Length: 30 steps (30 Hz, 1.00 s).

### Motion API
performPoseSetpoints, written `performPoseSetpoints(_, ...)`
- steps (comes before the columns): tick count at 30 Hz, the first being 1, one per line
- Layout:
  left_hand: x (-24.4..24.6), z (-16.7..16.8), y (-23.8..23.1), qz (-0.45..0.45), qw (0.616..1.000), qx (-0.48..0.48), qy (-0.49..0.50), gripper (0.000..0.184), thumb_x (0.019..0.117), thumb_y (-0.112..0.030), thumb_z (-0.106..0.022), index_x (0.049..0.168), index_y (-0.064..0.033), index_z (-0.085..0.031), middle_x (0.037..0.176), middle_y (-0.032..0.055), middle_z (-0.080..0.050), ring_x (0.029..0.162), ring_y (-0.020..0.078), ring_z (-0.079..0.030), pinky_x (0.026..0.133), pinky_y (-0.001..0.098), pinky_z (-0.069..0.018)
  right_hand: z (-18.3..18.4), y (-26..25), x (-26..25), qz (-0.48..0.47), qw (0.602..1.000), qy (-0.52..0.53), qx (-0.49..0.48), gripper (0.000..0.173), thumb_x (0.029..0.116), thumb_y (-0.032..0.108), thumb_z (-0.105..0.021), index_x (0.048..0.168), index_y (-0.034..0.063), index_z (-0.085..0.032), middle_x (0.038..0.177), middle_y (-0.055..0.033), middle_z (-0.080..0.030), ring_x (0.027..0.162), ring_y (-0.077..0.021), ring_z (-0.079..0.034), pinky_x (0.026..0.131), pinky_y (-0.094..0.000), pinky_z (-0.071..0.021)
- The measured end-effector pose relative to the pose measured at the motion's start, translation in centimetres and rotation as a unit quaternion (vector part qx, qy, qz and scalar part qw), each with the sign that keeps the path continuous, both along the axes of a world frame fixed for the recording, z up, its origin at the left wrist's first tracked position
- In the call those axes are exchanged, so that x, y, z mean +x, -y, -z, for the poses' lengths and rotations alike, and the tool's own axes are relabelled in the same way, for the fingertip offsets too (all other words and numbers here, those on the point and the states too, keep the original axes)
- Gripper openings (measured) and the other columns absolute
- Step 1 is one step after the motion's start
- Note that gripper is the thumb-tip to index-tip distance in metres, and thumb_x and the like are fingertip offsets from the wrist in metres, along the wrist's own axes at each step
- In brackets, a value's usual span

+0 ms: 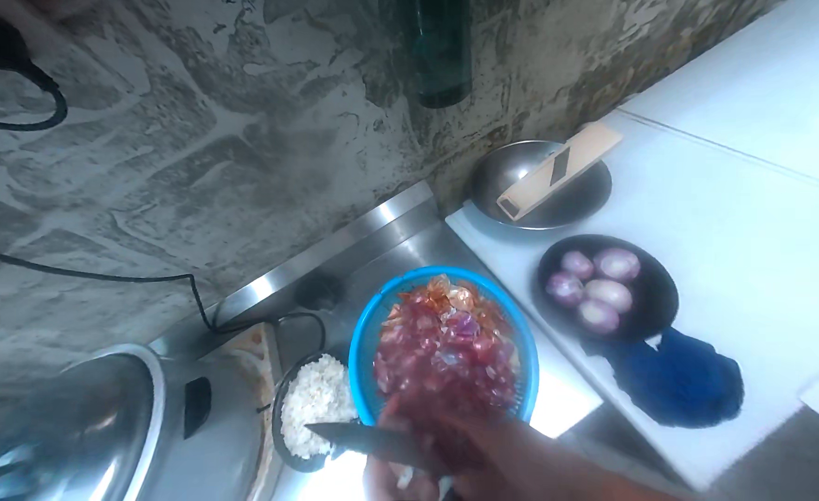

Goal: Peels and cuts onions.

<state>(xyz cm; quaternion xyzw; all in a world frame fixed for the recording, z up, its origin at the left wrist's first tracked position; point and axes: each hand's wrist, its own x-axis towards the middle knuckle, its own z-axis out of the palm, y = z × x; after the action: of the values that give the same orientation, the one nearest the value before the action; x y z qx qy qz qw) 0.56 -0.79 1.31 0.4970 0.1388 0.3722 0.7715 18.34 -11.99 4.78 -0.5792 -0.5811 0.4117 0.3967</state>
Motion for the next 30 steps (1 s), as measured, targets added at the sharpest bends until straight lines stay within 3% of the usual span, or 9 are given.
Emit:
performPoseSetpoints(3, 0.2, -0.1, -0.3, 0.007, 1.000, 0.003, 0.016, 0.059, 0.0866, -0.021, -0.080, 0.141, -0.0155, -0.059, 0.148, 0.0055, -0.056, 0.125, 0.0145, -0.060, 0.104, 0.0333, -0.0503, -0.2, 0.4, 0.1, -0.018, 1.000, 0.021, -0.005, 0.064, 0.1078, 0.045, -0.043, 0.159, 0.0081, -0.032, 0.097, -0.0182, -0.070, 0.084, -0.0326, -0.071, 0.078, -0.0568, -0.0572)
performPoseSetpoints(5, 0.3, 0.0, -0.3, 0.014, 0.999, -0.007, 0.036, 0.064, 0.0866, -0.017, -0.079, 0.145, -0.0122, -0.054, 0.148, 0.0093, -0.055, 0.125, 0.0176, -0.060, 0.103, 0.0359, -0.0506, -0.3, 0.4, 0.2, -0.033, 0.999, 0.027, -0.013, 0.066, 0.1080, 0.048, -0.041, 0.161, 0.0092, -0.029, 0.091, -0.0165, -0.069, 0.079, -0.0320, -0.069, 0.075, -0.0561, -0.0571)
performPoseSetpoints(8, 0.4, 0.0, -0.3, 0.002, 0.999, -0.016, 0.035, 0.074, 0.0840, -0.013, -0.082, 0.149, -0.0110, -0.047, 0.143, 0.0109, -0.059, 0.122, 0.0200, -0.063, 0.101, 0.0383, -0.0529, -0.3, 0.7, 0.2, -0.035, 0.999, 0.028, -0.007, 0.066, 0.1080, 0.047, -0.042, 0.159, 0.0067, -0.030, 0.090, -0.0176, -0.068, 0.077, -0.0327, -0.069, 0.073, -0.0556, -0.0568)
performPoseSetpoints(13, 0.1, -0.1, -0.5, 0.002, 1.000, 0.024, -0.012, 0.072, 0.0820, -0.015, -0.084, 0.145, -0.0071, -0.051, 0.137, 0.0103, -0.063, 0.117, 0.0170, -0.064, 0.099, 0.0345, -0.0538, -1.2, 0.6, 0.1, -0.037, 0.998, 0.035, -0.025, 0.066, 0.1084, 0.045, -0.041, 0.160, 0.0063, -0.028, 0.087, -0.0174, -0.068, 0.076, -0.0333, -0.069, 0.072, -0.0562, -0.0571)
performPoseSetpoints(16, -0.3, 0.5, -0.6, 0.023, 0.998, 0.049, -0.032, 0.074, 0.0808, -0.020, -0.086, 0.141, 0.0008, -0.048, 0.135, 0.0143, -0.063, 0.118, 0.0181, -0.064, 0.100, 0.0369, -0.0538, -1.1, 0.1, 0.0, -0.024, 1.000, 0.017, -0.007, 0.063, 0.1087, 0.045, -0.040, 0.158, 0.0061, -0.031, 0.104, -0.0188, -0.069, 0.091, -0.0323, -0.071, 0.082, -0.0552, -0.0571)
performPoseSetpoints(20, 0.1, -0.2, 0.2, 0.005, 1.000, 0.023, -0.013, 0.068, 0.0830, -0.020, -0.084, 0.143, -0.0112, -0.054, 0.136, 0.0070, -0.064, 0.116, 0.0152, -0.065, 0.100, 0.0350, -0.0537, -0.7, -0.3, -0.1, -0.023, 1.000, 0.010, 0.004, 0.063, 0.1085, 0.046, -0.041, 0.156, 0.0055, -0.033, 0.116, -0.0184, -0.068, 0.100, -0.0298, -0.071, 0.087, -0.0532, -0.0573)
performPoseSetpoints(25, 0.1, -0.9, 0.0, -0.010, 0.998, -0.039, 0.051, 0.065, 0.0837, -0.020, -0.082, 0.143, -0.0135, -0.055, 0.137, 0.0102, -0.063, 0.119, 0.0232, -0.064, 0.099, 0.0419, -0.0545, -0.9, 0.5, 0.2, -0.032, 0.999, 0.029, -0.021, 0.063, 0.1082, 0.043, -0.042, 0.160, 0.0090, -0.029, 0.087, -0.0173, -0.068, 0.075, -0.0341, -0.069, 0.071, -0.0574, -0.0569)
performPoseSetpoints(28, -0.1, -1.0, -0.3, 0.004, 0.998, -0.025, 0.051, 0.061, 0.0855, -0.026, -0.081, 0.141, -0.0148, -0.059, 0.137, 0.0083, -0.063, 0.117, 0.0182, -0.064, 0.099, 0.0363, -0.0536, -1.1, 0.4, 0.2, -0.052, 0.997, 0.044, -0.022, 0.065, 0.1085, 0.043, -0.041, 0.162, 0.0114, -0.024, 0.089, -0.0169, -0.068, 0.076, -0.0341, -0.069, 0.072, -0.0575, -0.0569)
performPoseSetpoints(30, -0.1, -1.1, -0.6, 0.008, 0.998, -0.033, 0.056, 0.050, 0.0864, -0.026, -0.080, 0.133, -0.0146, -0.065, 0.132, 0.0105, -0.067, 0.116, 0.0203, -0.067, 0.099, 0.0376, -0.0545, -1.0, -0.1, 0.0, -0.044, 0.997, 0.057, -0.005, 0.064, 0.1084, 0.044, -0.041, 0.162, 0.0119, -0.026, 0.093, -0.0178, -0.069, 0.079, -0.0355, -0.070, 0.072, -0.0584, -0.0570)
